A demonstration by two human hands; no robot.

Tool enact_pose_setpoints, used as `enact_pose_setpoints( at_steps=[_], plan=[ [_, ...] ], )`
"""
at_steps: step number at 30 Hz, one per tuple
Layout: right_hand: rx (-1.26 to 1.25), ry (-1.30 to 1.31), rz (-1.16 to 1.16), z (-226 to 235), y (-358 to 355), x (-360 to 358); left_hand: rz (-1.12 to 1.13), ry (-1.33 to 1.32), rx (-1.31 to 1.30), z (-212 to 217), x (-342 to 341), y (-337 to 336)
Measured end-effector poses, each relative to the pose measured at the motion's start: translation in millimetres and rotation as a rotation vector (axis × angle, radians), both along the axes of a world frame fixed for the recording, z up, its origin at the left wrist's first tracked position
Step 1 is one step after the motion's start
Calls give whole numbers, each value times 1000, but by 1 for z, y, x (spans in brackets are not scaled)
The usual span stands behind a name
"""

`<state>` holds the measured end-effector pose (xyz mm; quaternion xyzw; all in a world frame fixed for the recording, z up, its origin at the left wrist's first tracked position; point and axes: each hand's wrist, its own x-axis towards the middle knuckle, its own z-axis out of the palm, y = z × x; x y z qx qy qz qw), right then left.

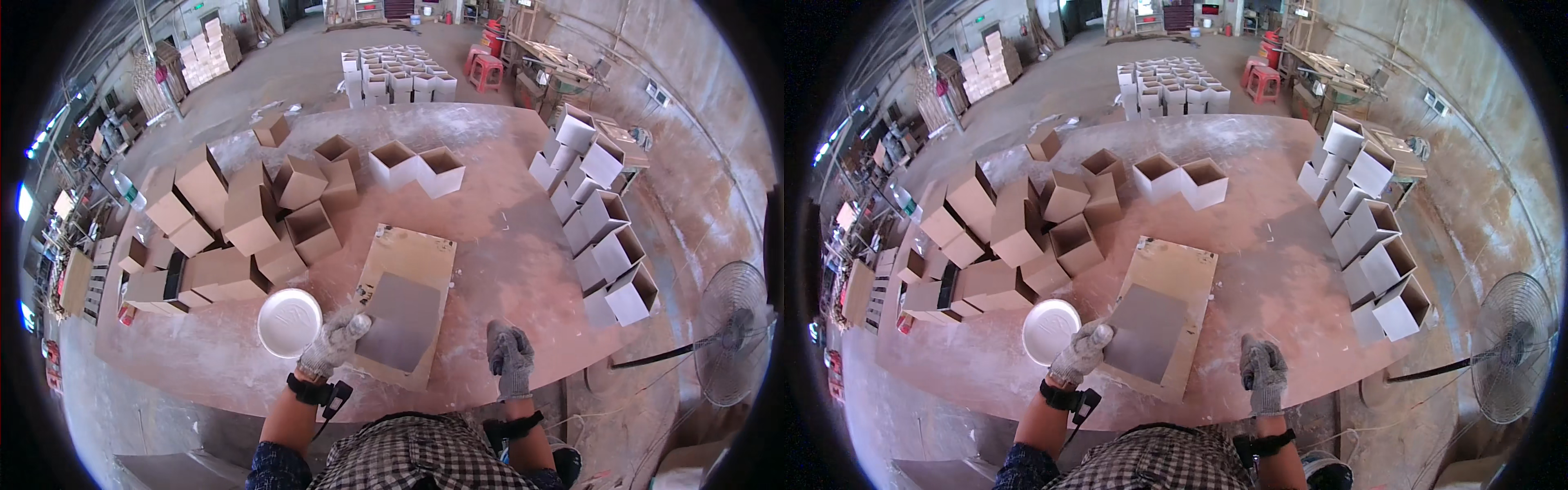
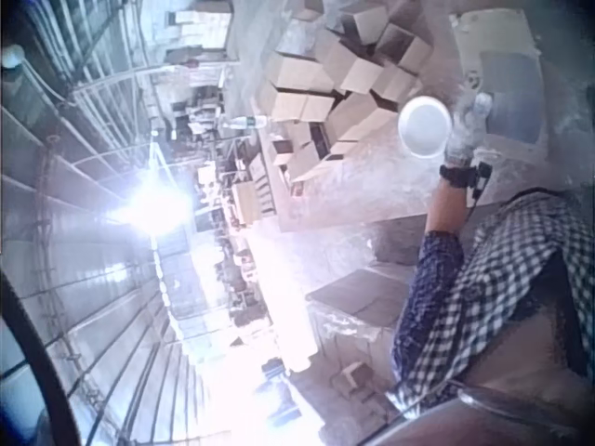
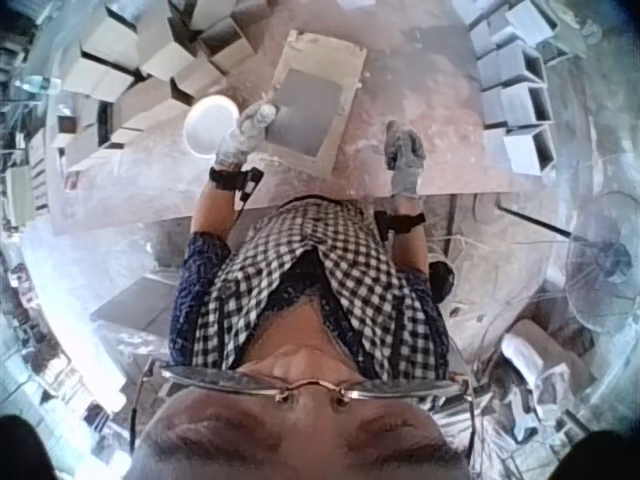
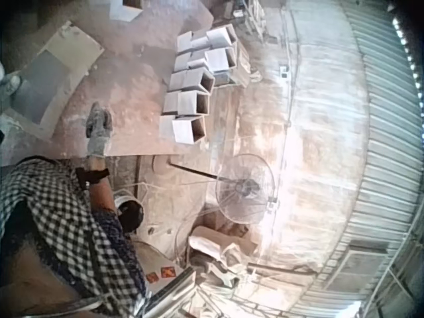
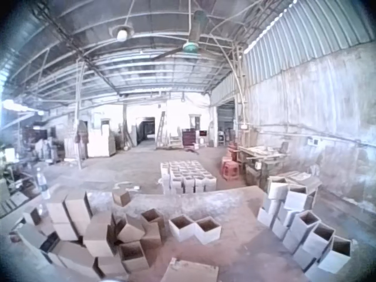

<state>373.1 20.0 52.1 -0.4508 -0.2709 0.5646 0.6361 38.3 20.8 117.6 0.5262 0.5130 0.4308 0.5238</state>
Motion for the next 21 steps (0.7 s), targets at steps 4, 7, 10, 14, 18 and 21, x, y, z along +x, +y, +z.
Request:
enact_pose_setpoints(
  at_steps=[4, 7, 10, 14, 18, 21],
  plan=[
    [-16, -53, -82, 5, 18, -8, 86, -67, 49, 2, -6, -18],
    [66, -112, -42, 21, 28, -14, 132, 30, 107, 18, 1, -26],
    [152, -55, 95, 54, 26, -23, 116, 136, 209, 28, 3, -33],
    [131, 58, 196, 68, 28, -27, -116, 107, 396, 50, 4, -40],
    [78, 123, 164, 60, 31, -36, -311, 182, 687, 66, 29, -27],
    [65, 148, 256, 52, 26, -46, -455, 510, 930, 60, 40, -25]
  ],
)
